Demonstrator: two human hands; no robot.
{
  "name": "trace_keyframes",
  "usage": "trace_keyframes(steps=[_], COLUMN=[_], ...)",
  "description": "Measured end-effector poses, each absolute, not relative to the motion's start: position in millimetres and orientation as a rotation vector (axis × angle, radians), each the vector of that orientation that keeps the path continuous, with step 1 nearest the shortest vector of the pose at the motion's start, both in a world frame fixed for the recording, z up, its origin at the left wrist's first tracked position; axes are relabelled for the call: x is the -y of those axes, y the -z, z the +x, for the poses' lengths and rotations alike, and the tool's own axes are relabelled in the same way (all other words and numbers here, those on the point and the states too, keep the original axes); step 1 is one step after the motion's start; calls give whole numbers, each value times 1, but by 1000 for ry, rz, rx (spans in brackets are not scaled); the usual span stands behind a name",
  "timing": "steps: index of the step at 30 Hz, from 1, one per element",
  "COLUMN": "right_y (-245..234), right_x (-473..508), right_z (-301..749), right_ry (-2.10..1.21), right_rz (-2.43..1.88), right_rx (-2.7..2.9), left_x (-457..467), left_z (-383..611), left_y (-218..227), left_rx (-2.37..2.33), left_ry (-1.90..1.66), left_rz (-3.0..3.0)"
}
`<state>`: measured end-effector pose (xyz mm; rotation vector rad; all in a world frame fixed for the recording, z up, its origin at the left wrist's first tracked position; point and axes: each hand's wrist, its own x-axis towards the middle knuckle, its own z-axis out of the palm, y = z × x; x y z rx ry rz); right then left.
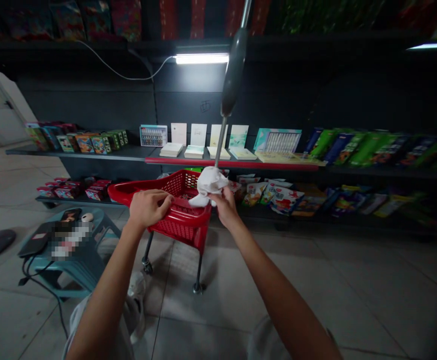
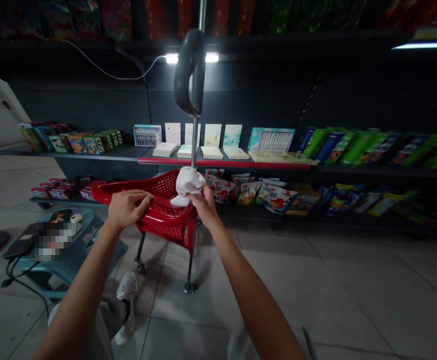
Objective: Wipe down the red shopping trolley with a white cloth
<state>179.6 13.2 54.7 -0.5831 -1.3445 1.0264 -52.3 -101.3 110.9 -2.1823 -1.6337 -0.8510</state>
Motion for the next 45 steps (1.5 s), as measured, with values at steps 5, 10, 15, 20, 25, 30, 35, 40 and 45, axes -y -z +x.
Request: trace_keyframes(steps=[5,10,15,20,25,30,35,40,45], right_y=[-59,-103,-175,-192,-147,-90,-55,-49,-34], right_x=[2,0,-17,-18,-3,15,14,-11,-43], right_z=[164,140,111,84,63,55,51,48,52], right_ry=[-1270,-1207,-908,-845,-974,-1152,-1139,-1045,-810], right_rz=[-548,-386,-235,-192,-269,-315,-282,-261,-545], right_rx=[1408,1420,1403,1492,1542,1653,1844,2113,2292], left_x=[99,91,89,91,107,147,157,126,103], left_z=[-92,-120,-132,-150,-149,-82,-25,-29,-44], left_y=[-104,-92,-85,-84,-101,-138,-136,-107,-85], left_rx=[1476,1377,1431,1590,1886,1861,1598,1675,1837], left_ry=[1000,1253,1359,1404,1369,1348,1303,1184,1139], left_rz=[-2259,-2145,-1950,-1780,-1490,-1589,-1743,-1686,-1441])
